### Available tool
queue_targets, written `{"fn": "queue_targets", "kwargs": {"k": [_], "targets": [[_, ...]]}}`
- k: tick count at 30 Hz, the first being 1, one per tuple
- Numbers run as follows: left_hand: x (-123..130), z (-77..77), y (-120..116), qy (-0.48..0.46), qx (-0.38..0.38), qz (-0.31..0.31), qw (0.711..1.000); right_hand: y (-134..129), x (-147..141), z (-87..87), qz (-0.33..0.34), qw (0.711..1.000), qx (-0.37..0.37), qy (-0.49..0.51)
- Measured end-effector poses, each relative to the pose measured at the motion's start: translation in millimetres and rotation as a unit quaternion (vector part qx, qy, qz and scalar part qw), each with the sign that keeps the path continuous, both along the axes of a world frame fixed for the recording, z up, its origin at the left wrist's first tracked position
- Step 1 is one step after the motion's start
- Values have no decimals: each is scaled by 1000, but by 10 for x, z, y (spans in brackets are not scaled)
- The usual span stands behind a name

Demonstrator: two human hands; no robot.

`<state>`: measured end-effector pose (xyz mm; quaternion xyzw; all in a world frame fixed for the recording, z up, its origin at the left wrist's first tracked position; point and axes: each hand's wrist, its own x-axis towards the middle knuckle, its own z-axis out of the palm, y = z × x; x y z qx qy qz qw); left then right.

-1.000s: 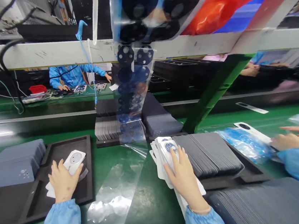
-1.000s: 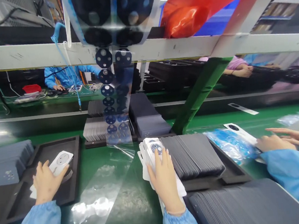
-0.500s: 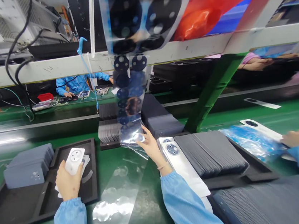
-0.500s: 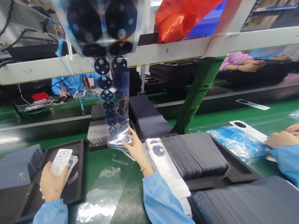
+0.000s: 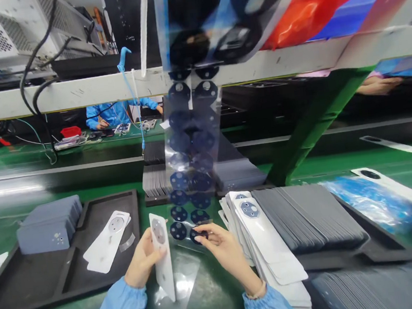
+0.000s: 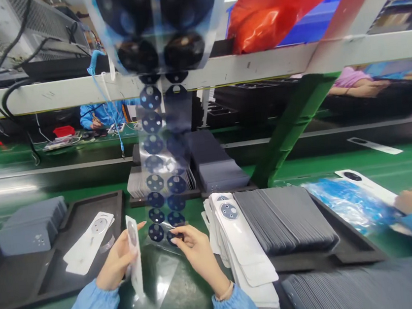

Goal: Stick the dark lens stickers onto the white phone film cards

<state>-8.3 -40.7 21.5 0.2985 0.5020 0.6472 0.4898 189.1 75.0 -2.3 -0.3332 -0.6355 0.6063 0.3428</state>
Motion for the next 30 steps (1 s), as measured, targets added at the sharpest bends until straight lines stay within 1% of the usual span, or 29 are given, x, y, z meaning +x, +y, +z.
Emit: {"fn": "queue_targets", "kwargs": {"k": [2, 4, 6, 8, 10, 12, 15, 17, 19, 20, 21, 23, 25, 26, 27, 30], "targets": [[68, -21, 32, -8, -34, 7, 999, -4, -2, -134, 19, 998, -51, -26], [84, -53, 54, -17, -76, 6, 997, 1, 5, -202, 48, 994, -80, -49], [78, -73, 66, -29, -110, -23, 993, 1, 18, -192, 59, 993, -84, -51], [78, -64, 71, -40, -125, -62, 989, -8, 30, -121, 47, 996, -68, -32], [88, -28, 71, -45, -128, -76, 988, -27, 31, -34, 29, 999, -33, -5], [95, 18, 66, -41, -127, -58, 989, -53, 17, 19, 22, 1000, 12, 8], [87, 60, 46, -25, -106, -17, 994, -91, -18, -6, 5, 996, 93, -5], [77, 61, 30, -23, -81, -4, 996, -109, -32, -60, -28, 984, 176, -14], [75, 49, 16, -27, -64, -3, 998, -122, -26, -92, -66, 955, 289, -26], [77, 41, 11, -30, -60, -4, 998, -127, -17, -90, -86, 932, 349, -42], [82, 35, 9, -32, -59, -7, 998, -133, -5, -76, -111, 905, 406, -65], [90, 25, 7, -41, -61, -12, 997, -147, 21, -26, -171, 841, 499, -122], [93, 19, 9, -50, -64, -16, 997, -163, 40, 27, -223, 782, 559, -162], [91, 17, 10, -55, -64, -18, 996, -171, 47, 45, -231, 763, 580, -167], [88, 14, 11, -59, -64, -20, 996, -178, 51, 55, -224, 753, 596, -165], [78, 13, 12, -68, -59, -19, 996, -194, 60, 54, -168, 750, 622, -150]]}}
